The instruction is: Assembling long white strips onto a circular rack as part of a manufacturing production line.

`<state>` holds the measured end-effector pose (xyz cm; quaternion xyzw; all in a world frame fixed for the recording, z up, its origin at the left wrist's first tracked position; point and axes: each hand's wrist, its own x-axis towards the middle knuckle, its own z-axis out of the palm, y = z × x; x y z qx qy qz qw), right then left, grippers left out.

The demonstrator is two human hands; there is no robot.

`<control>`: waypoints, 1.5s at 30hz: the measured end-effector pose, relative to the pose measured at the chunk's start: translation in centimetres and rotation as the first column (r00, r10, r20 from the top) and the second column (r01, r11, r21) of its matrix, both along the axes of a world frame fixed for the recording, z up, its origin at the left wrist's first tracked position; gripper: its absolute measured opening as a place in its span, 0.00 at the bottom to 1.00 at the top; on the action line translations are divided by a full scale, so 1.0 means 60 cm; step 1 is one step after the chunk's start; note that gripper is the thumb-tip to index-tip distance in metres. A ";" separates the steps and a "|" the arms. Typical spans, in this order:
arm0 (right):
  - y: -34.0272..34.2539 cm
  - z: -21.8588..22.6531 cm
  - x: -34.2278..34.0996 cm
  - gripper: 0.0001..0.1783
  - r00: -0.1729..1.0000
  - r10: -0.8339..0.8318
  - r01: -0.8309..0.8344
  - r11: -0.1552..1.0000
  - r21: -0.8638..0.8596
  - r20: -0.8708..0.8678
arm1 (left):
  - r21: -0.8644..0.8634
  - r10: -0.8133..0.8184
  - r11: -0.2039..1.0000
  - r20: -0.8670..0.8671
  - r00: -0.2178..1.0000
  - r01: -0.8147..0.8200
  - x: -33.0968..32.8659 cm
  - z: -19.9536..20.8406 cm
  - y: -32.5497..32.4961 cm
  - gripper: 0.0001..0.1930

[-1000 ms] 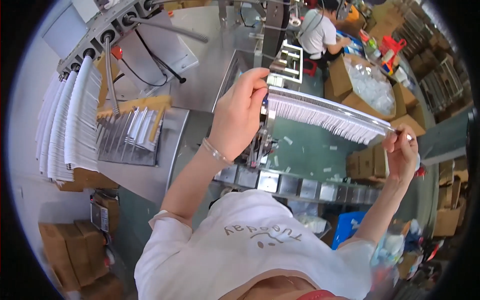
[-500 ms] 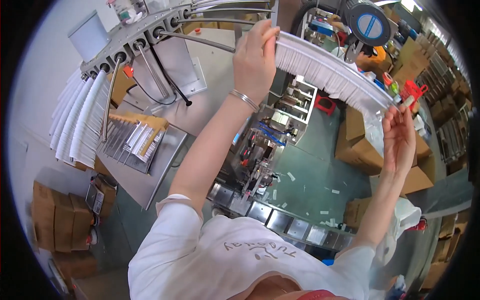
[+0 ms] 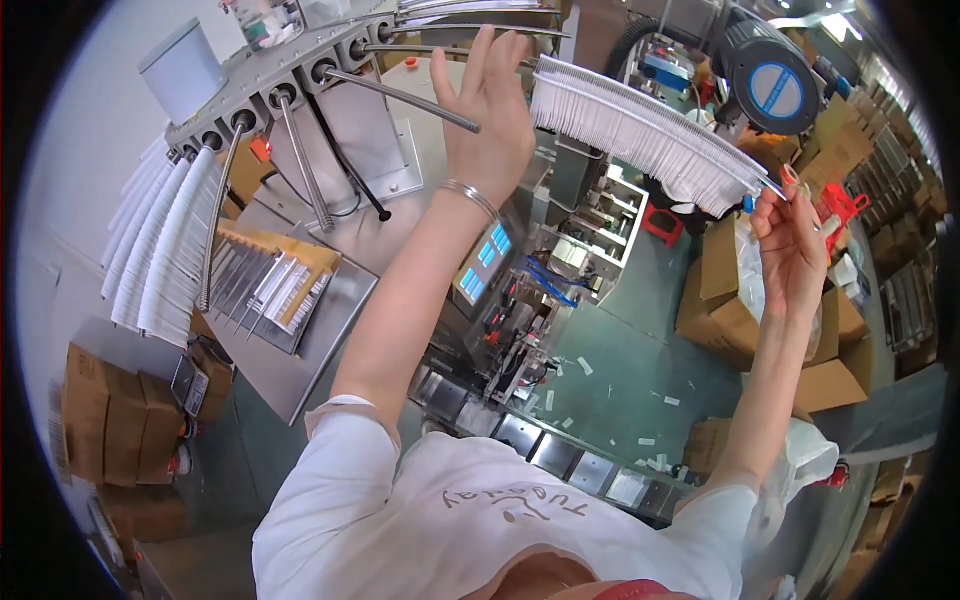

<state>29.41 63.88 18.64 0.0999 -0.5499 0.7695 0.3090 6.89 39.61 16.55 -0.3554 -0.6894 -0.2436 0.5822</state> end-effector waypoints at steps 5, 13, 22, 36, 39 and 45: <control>-0.009 0.003 -0.032 0.13 0.999 0.045 -0.045 0.999 0.017 0.014 | 0.269 -0.339 0.928 0.314 0.887 0.259 0.029 -0.038 -0.031 0.26; -0.042 -0.003 -0.103 0.13 0.987 0.159 -0.159 0.987 0.008 0.006 | 0.126 -0.284 0.959 0.461 0.841 0.255 0.087 -0.103 -0.075 0.27; -0.110 0.008 -0.209 0.13 0.975 0.220 -0.219 0.975 -0.027 0.038 | 0.038 -0.270 0.955 0.513 0.814 0.293 0.120 -0.137 -0.122 0.25; -0.152 -0.016 -0.298 0.16 0.999 -0.041 0.046 0.987 0.154 -0.030 | 0.005 -0.187 0.974 0.586 0.788 0.227 0.150 -0.138 -0.184 0.23; -0.159 -0.019 -0.295 0.13 0.999 0.036 -0.032 0.994 0.101 -0.040 | 0.002 -0.199 0.970 0.571 0.797 0.241 0.155 -0.132 -0.185 0.21; -0.140 -0.033 -0.266 0.12 0.996 0.092 -0.089 0.976 0.200 -0.008 | 0.066 -0.316 0.943 0.489 0.813 0.327 0.144 -0.119 -0.149 0.12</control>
